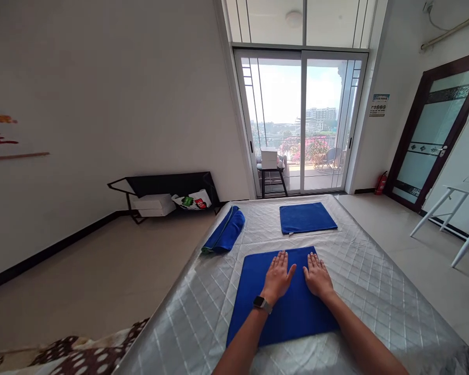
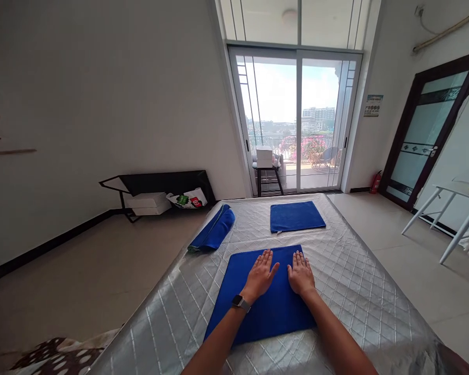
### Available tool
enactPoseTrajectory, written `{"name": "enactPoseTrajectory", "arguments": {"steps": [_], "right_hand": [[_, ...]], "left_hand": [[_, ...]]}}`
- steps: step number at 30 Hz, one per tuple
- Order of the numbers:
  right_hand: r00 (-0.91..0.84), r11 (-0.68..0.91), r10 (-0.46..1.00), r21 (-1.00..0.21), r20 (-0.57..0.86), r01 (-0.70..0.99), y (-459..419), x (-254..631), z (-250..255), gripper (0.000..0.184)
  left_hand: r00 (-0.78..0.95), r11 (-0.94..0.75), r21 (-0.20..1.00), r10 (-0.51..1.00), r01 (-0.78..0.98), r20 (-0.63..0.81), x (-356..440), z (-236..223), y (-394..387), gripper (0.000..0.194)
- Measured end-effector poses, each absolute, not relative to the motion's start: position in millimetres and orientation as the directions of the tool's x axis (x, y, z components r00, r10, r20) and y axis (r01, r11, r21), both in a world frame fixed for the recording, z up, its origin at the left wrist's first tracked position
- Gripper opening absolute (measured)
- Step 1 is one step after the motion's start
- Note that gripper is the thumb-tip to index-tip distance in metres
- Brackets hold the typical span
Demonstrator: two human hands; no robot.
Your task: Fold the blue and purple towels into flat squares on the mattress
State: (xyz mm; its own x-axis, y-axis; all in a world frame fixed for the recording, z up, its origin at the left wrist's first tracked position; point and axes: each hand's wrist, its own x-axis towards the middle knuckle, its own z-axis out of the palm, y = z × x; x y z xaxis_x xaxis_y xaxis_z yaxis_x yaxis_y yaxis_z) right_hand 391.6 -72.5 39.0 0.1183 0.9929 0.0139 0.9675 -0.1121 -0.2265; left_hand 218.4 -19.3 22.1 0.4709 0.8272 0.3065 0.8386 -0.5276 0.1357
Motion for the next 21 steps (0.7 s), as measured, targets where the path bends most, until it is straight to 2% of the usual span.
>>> {"name": "enactPoseTrajectory", "arguments": {"steps": [3, 6, 12, 15, 21], "right_hand": [[0.096, -0.091, 0.995, -0.213, 0.015, 0.973, -74.9, 392.7, 39.9, 0.062], [0.092, -0.083, 0.995, -0.216, 0.031, 0.973, -75.5, 393.2, 39.6, 0.062], [0.12, -0.106, 0.992, -0.243, 0.04, 0.964, -72.3, 392.1, 36.9, 0.063], [0.12, -0.111, 0.992, -0.243, 0.024, 0.964, -70.2, 391.8, 37.6, 0.063], [0.129, -0.123, 0.992, -0.226, 0.011, 0.966, -70.2, 392.3, 46.5, 0.063]], "left_hand": [[0.603, -0.655, 0.133, 0.744, 0.744, 0.287, 266.1, 12.8, -44.6, 0.06], [0.578, -0.617, 0.133, 0.779, 0.776, 0.241, 269.3, 8.5, -54.3, 0.063], [0.375, -0.4, 0.088, 0.902, 0.912, 0.212, 164.6, 0.8, -37.1, 0.078], [0.27, -0.294, 0.064, 0.93, 0.954, 0.249, 110.0, -10.7, -31.1, 0.081], [0.198, -0.236, 0.084, 0.926, 0.968, 0.321, 87.2, -15.6, -34.5, 0.082]]}}
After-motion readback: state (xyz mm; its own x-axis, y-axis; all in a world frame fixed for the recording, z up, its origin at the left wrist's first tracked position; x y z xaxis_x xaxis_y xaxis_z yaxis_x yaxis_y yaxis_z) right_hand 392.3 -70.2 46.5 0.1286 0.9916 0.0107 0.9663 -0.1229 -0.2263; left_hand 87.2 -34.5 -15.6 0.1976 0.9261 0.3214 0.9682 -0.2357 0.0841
